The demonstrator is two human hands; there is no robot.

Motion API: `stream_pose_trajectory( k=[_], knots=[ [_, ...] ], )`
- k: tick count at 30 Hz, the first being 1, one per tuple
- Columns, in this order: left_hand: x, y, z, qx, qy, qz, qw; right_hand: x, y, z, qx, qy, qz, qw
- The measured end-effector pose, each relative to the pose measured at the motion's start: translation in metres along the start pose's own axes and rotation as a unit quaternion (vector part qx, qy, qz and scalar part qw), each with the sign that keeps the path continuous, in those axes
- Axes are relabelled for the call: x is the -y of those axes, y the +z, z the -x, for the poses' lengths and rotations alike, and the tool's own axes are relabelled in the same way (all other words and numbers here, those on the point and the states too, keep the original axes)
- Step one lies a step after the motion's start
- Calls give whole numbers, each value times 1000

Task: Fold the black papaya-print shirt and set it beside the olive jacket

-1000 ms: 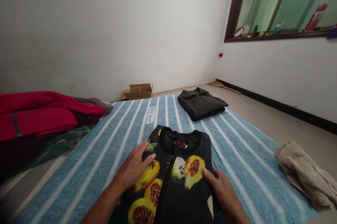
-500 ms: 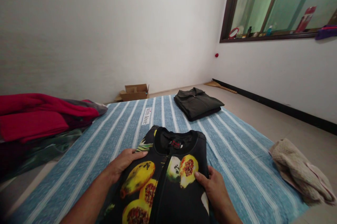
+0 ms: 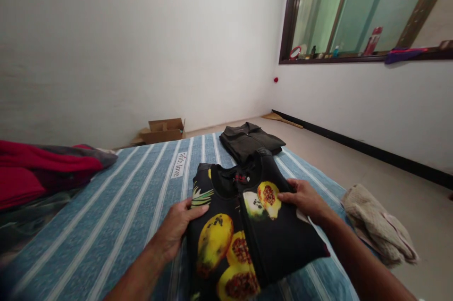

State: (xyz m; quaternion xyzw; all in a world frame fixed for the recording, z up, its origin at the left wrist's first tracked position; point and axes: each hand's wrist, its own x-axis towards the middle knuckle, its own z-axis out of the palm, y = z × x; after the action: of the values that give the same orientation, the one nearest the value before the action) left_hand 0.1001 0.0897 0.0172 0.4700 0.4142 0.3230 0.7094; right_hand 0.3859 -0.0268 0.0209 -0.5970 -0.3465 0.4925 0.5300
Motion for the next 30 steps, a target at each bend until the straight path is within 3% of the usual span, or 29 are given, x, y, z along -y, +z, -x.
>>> stream_pose_trajectory(
  k=[6, 12, 15, 19, 26, 30],
  knots=[
    [27, 79, -40, -13, 29, 22, 999, 28, -83, -41, -23, 43, 75, 996],
    [38, 135, -85, -39, 30, 34, 998, 46, -133, -78, -125, 64, 120, 983],
    [49, 146, -104, -54, -32, 9, 998, 40, -147, -98, -160, 100, 176, 966],
    [64, 146, -118, -62, -97, -15, 993, 18, -159, -120, -170, 147, 204, 953],
    [63, 148, -123, -22, -77, 4, 997, 10, -181, -130, -176, 164, 229, 943],
    [67, 151, -123, -17, -103, 17, 994, 8, -186, -128, -191, 172, 260, 931]
  ],
)
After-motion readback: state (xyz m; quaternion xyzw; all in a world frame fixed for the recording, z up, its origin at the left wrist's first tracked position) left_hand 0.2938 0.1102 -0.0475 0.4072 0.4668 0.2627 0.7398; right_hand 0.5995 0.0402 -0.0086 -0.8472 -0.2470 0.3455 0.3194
